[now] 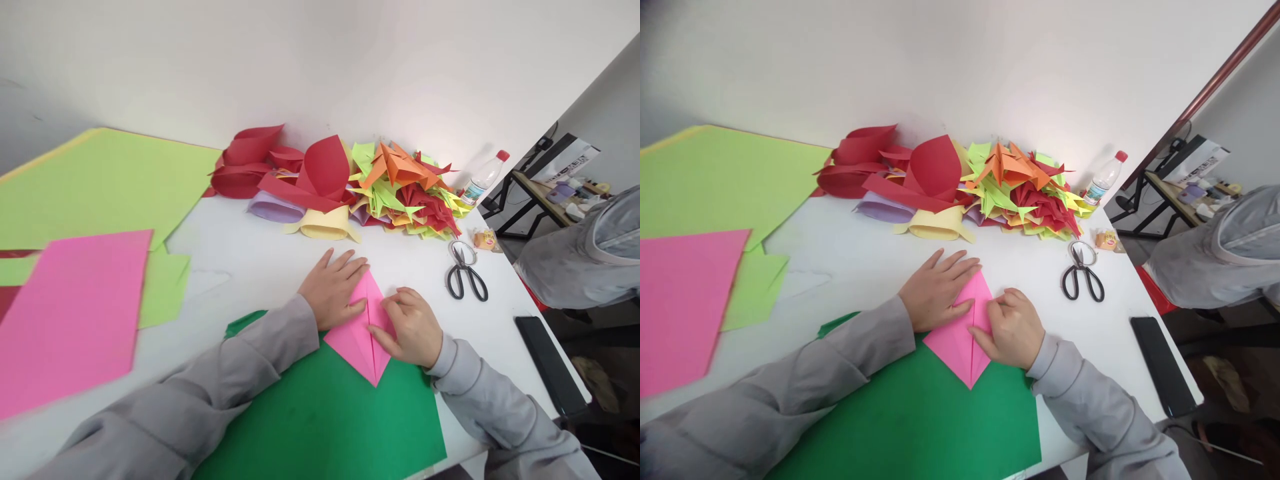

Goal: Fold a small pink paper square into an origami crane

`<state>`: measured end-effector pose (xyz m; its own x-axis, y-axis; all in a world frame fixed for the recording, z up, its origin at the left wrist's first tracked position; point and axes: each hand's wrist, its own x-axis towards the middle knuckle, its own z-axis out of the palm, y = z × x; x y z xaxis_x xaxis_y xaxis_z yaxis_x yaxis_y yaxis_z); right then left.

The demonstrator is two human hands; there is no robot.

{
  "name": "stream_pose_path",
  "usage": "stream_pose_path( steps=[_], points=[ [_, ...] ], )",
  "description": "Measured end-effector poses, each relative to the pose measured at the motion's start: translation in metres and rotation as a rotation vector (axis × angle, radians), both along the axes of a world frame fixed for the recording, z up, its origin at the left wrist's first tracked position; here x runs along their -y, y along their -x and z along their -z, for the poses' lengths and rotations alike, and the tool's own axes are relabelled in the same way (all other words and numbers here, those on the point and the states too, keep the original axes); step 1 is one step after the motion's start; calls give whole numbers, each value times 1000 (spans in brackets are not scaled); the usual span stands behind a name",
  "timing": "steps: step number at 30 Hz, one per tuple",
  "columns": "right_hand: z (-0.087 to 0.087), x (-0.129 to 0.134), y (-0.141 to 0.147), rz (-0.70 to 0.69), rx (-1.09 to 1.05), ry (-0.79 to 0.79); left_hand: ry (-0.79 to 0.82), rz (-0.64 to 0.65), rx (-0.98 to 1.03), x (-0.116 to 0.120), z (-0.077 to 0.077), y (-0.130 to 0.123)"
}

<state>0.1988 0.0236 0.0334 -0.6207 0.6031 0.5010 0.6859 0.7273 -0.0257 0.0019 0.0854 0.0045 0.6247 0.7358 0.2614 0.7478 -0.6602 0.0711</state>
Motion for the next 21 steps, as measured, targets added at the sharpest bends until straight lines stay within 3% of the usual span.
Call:
stream_pose_path(
  steps=[10,17,21],
  points=[
    [5,1,0,9,16,-78,-81,-110,-15,1,3,0],
    [9,-2,0,14,34,-77,-178,292,106,5,-1,-1],
    [11,-16,-5,27,89,82,-191,351,146,3,4,-2]
  ],
)
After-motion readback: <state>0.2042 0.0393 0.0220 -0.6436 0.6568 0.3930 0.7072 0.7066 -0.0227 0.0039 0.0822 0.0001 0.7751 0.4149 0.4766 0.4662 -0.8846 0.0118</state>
